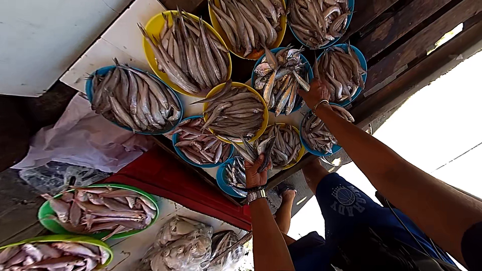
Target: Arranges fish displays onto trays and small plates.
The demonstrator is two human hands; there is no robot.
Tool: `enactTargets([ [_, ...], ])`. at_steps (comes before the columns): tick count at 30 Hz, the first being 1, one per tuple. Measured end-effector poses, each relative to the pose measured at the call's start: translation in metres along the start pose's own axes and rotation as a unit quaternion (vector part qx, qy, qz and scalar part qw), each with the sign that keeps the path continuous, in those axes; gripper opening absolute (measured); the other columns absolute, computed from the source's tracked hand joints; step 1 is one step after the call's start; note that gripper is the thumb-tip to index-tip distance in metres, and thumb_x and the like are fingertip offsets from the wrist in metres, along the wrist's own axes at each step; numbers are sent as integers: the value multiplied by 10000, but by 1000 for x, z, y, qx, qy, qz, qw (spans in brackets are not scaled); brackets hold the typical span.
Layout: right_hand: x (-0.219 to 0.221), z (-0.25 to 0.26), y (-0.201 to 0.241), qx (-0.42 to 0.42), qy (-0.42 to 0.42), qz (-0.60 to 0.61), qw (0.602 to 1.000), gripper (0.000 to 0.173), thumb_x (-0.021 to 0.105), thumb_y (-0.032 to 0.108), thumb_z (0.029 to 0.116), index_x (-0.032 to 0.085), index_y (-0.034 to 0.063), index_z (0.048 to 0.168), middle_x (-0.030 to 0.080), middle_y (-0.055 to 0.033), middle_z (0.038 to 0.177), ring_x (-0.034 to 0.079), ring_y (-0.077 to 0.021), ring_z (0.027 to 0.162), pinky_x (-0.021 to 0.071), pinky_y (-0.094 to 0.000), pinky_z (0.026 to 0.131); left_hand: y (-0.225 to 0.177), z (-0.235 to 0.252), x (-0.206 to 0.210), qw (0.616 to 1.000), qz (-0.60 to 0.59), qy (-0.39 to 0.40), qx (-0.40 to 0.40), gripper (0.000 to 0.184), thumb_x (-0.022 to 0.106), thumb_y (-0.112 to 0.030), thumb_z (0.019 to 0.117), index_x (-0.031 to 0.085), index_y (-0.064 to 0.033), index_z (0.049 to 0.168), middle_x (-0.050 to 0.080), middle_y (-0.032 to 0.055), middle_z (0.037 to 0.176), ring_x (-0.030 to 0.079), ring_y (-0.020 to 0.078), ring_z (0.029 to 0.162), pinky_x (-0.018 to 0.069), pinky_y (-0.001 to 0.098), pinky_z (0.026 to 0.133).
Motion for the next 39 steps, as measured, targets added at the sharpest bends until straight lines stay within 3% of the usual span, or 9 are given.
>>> enactTargets([
  [3, 6, -4, -1, 14, -10, -6, 1000, 753, 707, 472, 939, 441, 10, 1470, 608, -260, 1346, 636, -426, 1191, 503, -622, 939, 3, -4, 1, 1000, -2, -18, -8, 226, 657, 53, 850, 629, -27, 1059, 735, 147, 838, 711, 194, 638, 604, 316, 560],
  [6, 10, -5, -2, 27, -27, 7, 999, 826, 727, 478, 912, 383, 51, 1531, 402, -266, 1540, 631, -418, 1171, 513, -604, 923, 5, -7, -1, 1000, -3, -10, -15, 258, 687, 41, 836, 624, -28, 1077, 733, 148, 839, 710, 199, 635, 603, 318, 559],
  [10, 9, -5, 3, 41, -38, -1, 998, 989, 755, 578, 855, 312, 63, 1573, 304, -261, 1593, 643, -392, 1150, 540, -563, 902, 6, -6, -3, 1000, -7, -4, -15, 258, 665, 46, 857, 608, -35, 1095, 733, 139, 851, 711, 197, 644, 607, 323, 571],
  [13, 10, -5, 10, 47, -26, -9, 999, 1079, 787, 538, 843, 216, 28, 1603, 243, -268, 1630, 644, -384, 1154, 545, -544, 899, 5, -7, -6, 1000, -8, -8, -12, 240, 662, 40, 857, 624, -29, 1084, 732, 143, 840, 707, 197, 634, 602, 320, 563],
  [17, 10, -4, 11, 57, -15, 2, 998, 1077, 838, 448, 819, 221, 31, 1597, 240, -269, 1626, 638, -396, 1162, 546, -545, 903, 4, -10, -11, 1000, -11, -11, -12, 245, 645, 52, 859, 612, -24, 1090, 727, 142, 831, 701, 190, 623, 601, 319, 558],
  [24, 13, -4, 16, 91, -44, -11, 995, 1118, 848, 472, 785, 218, 61, 1612, 265, -239, 1621, 497, -384, 1363, 534, -527, 955, 0, -15, -18, 1000, -20, -4, -9, 251, 671, 36, 851, 610, -26, 1086, 727, 147, 836, 704, 198, 633, 602, 318, 568],
  [33, 23, -3, 18, 96, -73, -7, 993, 995, 768, 400, 869, 207, 78, 1624, 222, -224, 1656, 421, -384, 1438, 519, -533, 983, 0, -24, -33, 999, -33, -25, -4, 264, 638, 57, 867, 583, -20, 1114, 723, 148, 846, 699, 197, 632, 593, 310, 555],
  [35, 25, -2, 17, 90, -75, -10, 993, 976, 757, 414, 882, 215, 79, 1622, 195, -229, 1668, 442, -394, 1421, 528, -530, 971, 1, -25, -34, 999, -33, -26, -4, 273, 640, 55, 865, 578, -17, 1121, 723, 150, 850, 700, 196, 632, 593, 310, 550],
  [39, 23, 1, 15, 78, -70, -16, 994, 1011, 792, 365, 857, 197, 62, 1616, 196, -257, 1650, 596, -394, 1243, 558, -509, 912, 5, -29, -38, 999, -37, -30, -10, 266, 648, 53, 857, 584, -14, 1106, 724, 145, 850, 698, 190, 630, 592, 311, 548],
])
Point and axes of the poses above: each hand's wrist, its own z-axis towards the middle knuckle, its own x-axis out of the palm, y = z × x, the point moved 8 cm from there along z, towards the middle knuckle
